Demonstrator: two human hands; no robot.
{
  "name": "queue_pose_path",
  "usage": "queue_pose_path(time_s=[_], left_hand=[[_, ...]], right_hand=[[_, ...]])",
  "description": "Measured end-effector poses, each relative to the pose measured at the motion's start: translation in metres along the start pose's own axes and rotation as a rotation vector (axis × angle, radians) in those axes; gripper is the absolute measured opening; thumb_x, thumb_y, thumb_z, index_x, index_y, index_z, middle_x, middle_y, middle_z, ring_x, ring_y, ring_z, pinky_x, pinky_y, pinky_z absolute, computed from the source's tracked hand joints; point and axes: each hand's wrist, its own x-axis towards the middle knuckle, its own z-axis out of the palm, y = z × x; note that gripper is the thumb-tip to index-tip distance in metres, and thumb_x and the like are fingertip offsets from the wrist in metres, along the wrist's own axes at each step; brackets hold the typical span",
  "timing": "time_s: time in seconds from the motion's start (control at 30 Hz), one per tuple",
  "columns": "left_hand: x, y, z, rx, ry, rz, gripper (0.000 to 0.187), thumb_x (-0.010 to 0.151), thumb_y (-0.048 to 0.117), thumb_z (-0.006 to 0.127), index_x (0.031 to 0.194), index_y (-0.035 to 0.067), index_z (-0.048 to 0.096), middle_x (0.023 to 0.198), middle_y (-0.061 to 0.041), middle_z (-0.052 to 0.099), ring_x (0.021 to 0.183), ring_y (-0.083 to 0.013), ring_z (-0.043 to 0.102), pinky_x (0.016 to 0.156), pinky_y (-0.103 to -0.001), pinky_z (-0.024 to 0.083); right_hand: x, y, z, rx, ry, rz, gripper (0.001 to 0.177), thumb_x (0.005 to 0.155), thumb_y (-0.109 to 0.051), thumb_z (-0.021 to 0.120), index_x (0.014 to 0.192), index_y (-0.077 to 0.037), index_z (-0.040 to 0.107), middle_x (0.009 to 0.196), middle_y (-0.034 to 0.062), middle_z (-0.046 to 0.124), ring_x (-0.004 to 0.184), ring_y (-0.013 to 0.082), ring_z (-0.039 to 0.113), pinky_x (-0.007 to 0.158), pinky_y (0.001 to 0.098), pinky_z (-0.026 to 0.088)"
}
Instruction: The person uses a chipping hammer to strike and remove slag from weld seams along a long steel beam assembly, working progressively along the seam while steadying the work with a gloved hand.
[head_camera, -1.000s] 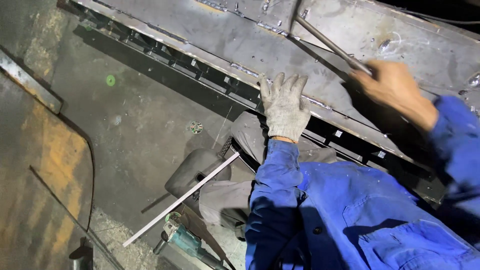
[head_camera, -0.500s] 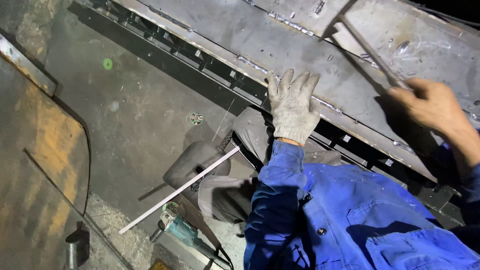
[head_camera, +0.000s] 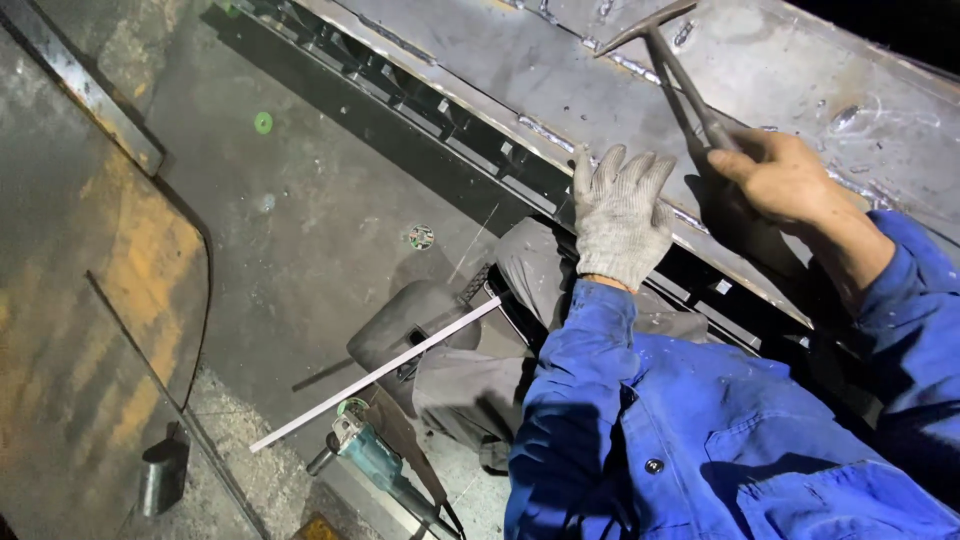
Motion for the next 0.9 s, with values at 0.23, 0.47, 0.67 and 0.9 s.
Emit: queue_pose_path(time_s=[0.23, 0.47, 0.67, 0.9], left_hand=[[0.003, -0.001, -0.005, -0.005, -0.003, -0.021, 0.051, 0.079, 0.023, 0.069, 0.13, 0.021, 0.067, 0.133, -0.004, 0.067, 0.139, -0.0299, 0.052, 0.135, -0.058, 0.017], [0.001, -0.001, -0.006, -0.023, 0.019, -0.016, 0.047, 0.08, 0.026, 0.068, 0.127, 0.021, 0.069, 0.131, -0.003, 0.068, 0.137, -0.0307, 0.053, 0.134, -0.058, 0.02], [-0.004, -0.006, 0.004, -0.029, 0.124, 0.032, 0.038, 0.089, 0.029, 0.065, 0.126, 0.02, 0.068, 0.128, -0.004, 0.069, 0.135, -0.0306, 0.055, 0.132, -0.057, 0.021], [-0.001, -0.003, -0.016, 0.069, 0.003, 0.038, 0.039, 0.082, 0.031, 0.066, 0.118, 0.018, 0.072, 0.115, -0.003, 0.07, 0.134, -0.0276, 0.057, 0.134, -0.058, 0.023]], right_hand=[[-0.005, 0.004, -0.008, -0.073, 0.049, -0.067, 0.057, 0.098, -0.038, 0.067, 0.147, -0.01, 0.062, 0.088, 0.0156, 0.072, 0.072, 0.0247, 0.065, 0.066, 0.0407, 0.051], [-0.035, 0.034, -0.005, -0.187, 0.099, 0.034, 0.063, 0.097, -0.044, 0.072, 0.151, -0.012, 0.064, 0.088, 0.0226, 0.072, 0.077, 0.0317, 0.067, 0.07, 0.0454, 0.052], [-0.058, 0.008, 0.007, -0.044, 0.122, 0.015, 0.062, 0.097, -0.042, 0.073, 0.146, -0.004, 0.065, 0.087, 0.0169, 0.068, 0.072, 0.0225, 0.06, 0.065, 0.0382, 0.047], [-0.08, -0.014, 0.004, 0.557, 0.015, -0.141, 0.044, 0.099, -0.025, 0.069, 0.134, 0.002, 0.062, 0.082, 0.0071, 0.061, 0.057, 0.0135, 0.049, 0.045, 0.0309, 0.036]])
